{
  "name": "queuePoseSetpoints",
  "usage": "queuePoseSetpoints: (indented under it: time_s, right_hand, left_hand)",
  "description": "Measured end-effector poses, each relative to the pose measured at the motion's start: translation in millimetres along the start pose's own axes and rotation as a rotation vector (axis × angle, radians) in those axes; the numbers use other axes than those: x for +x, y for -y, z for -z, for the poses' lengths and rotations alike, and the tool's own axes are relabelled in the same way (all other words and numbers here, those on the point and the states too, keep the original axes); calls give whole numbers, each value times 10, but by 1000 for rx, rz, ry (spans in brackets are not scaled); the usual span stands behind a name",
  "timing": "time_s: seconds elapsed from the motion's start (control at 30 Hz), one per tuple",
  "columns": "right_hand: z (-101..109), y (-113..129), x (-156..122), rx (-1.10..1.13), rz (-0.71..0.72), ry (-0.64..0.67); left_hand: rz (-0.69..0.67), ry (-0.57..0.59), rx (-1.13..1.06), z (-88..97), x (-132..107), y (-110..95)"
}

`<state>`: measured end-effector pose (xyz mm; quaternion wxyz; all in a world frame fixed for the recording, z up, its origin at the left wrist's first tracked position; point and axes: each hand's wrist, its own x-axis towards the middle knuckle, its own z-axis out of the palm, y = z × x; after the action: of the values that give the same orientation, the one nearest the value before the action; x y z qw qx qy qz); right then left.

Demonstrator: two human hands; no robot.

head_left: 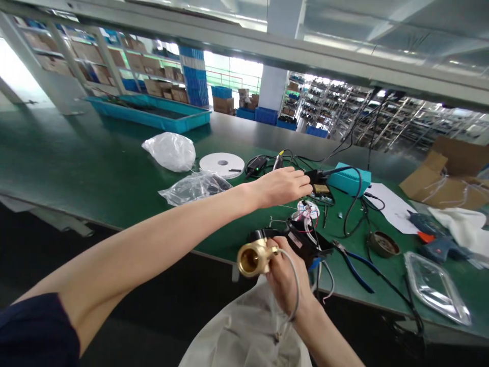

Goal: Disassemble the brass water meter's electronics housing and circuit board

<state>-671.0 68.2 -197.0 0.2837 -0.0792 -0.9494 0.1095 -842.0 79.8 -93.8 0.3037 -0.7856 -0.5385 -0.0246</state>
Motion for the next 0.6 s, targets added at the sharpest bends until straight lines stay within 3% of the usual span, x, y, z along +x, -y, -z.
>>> queuePoseSetpoints:
  time_s: [0.07,0.17,0.27,0.33,0.37,0.47,0.6]
  right_hand:
    - [-97,59,108,-136,42,-9]
    - [-196,126,232,-270,31,-24]
    - [-264,168,323,-297,11,-2]
    - [-311,192,366,-302,19,7]
    - [-336,203,381,-307,26,6]
    - [-404,227,392,-322,38,-4]
    - [-402,243,316,-353,56,-9]
  left_hand:
    - [95,62,-108,56,-133,59]
    - [501,202,-399,147,-422,113]
    - [886,593,-678,209,-717,120]
    - [946,837,-800,202,-871,95]
    - [948,898,-843,183,-932,75]
    - [954,888,-920,100,-1062,-12]
    - [911,597,-826,40,-1162,-178]
